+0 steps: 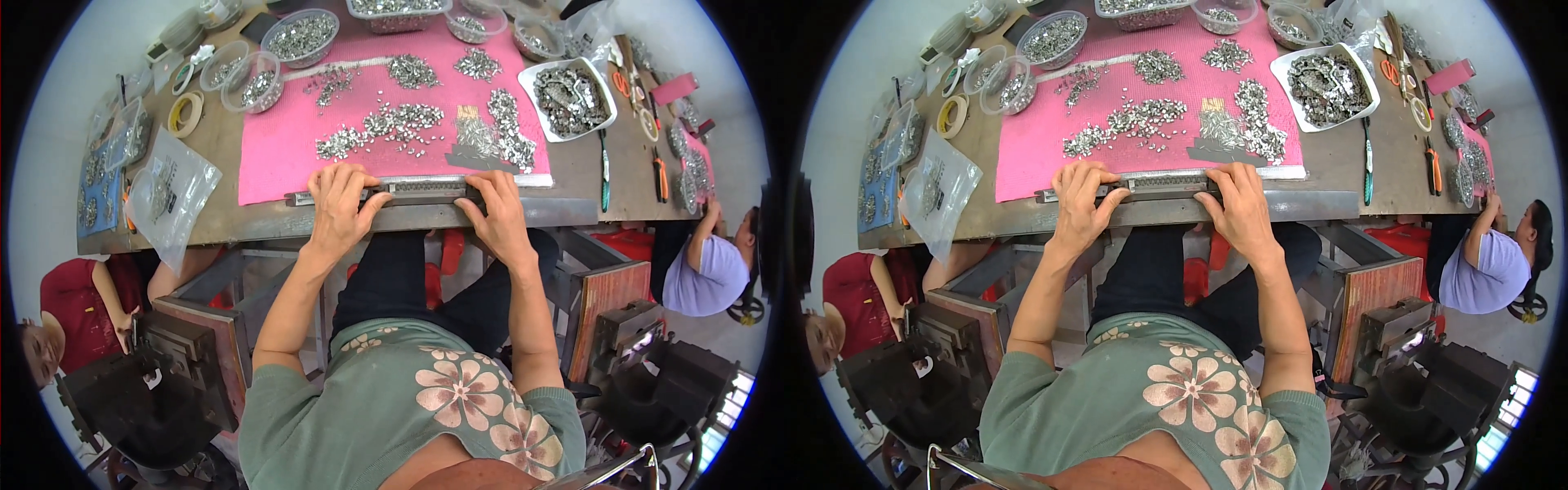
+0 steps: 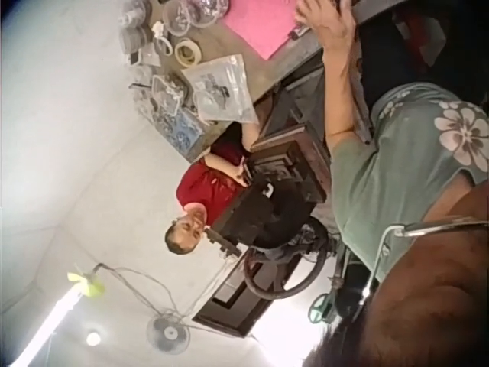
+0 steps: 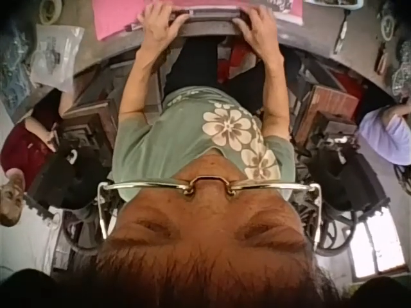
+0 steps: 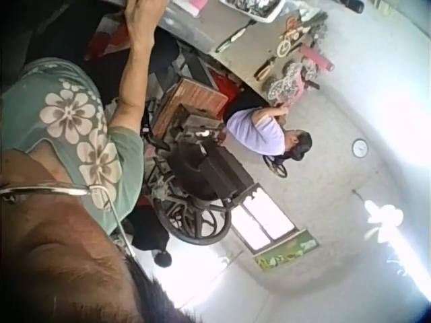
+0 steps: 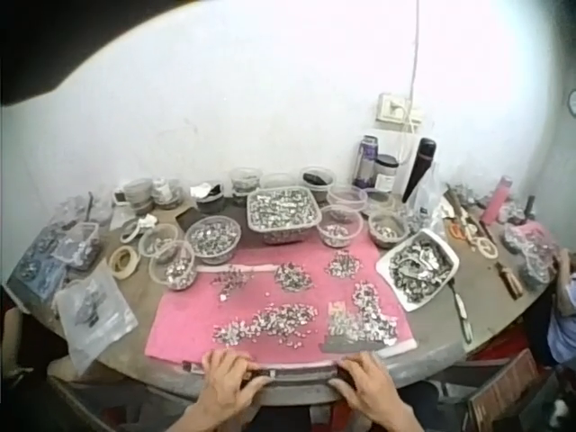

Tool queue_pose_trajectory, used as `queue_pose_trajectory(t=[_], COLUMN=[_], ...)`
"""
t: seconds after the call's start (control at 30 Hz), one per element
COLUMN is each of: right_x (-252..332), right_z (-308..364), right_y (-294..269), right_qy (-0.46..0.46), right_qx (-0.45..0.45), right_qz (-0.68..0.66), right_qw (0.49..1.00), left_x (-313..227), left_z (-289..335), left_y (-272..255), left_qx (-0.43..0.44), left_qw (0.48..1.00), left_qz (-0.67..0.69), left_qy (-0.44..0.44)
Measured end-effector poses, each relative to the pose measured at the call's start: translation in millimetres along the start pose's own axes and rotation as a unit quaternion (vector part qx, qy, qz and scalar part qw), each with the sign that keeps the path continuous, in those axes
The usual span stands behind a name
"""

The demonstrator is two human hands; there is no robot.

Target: The person sorts small decorative metal components by hand, placing them into an alignment jig on a workbench.

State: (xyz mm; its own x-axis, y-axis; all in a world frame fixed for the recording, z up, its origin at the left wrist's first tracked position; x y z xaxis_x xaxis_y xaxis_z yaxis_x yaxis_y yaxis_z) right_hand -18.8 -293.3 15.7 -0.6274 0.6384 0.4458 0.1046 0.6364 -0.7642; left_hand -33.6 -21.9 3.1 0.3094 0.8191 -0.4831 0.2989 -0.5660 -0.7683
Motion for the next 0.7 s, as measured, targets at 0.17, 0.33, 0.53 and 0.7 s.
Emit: queue_pose_trajectory(t=[0.17,0.33,0.53,0.7], right_x=[-4.4,-16.4,-19.2,-13.9], right_z=[-41.1,-78.4,-77.0,-75.9], right_y=[6.6,40.6,53.1,49.2], right_qy=[-0.050,-0.078,-0.076,-0.081], right_qx=[-0.033,-0.042,-0.009,-0.002], right_qz=[-0.022,-0.031,-0.030,0.006], right_qw=[0.998,0.996,0.997,0.997], left_x=[-7.1,-8.0,0.8,11.1], left_z=[-29.2,-60.2,-64.2,-61.0], left_y=[7.7,33.2,43.4,20.7], left_qx=[-0.053,-0.007,0.017,0.058], left_qw=[0.994,0.998,0.997,0.997], left_qz=[0.030,0.023,0.012,-0.027], left_qy=[0.086,0.063,0.072,0.042])
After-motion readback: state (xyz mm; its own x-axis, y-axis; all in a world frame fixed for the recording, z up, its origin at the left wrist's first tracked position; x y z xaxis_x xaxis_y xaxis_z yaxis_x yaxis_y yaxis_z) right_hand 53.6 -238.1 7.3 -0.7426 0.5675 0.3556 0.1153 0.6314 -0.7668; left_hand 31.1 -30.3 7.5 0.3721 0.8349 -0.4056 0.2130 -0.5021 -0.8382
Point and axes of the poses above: each hand's wrist, its own z-axis away from the middle knuckle, its own y-axis out of the palm, x = y × z, the point moved 1 cm from there along -z, towards the middle knuckle, and after that the axes turned 6 degrees about -y, right-handed, at the moved point
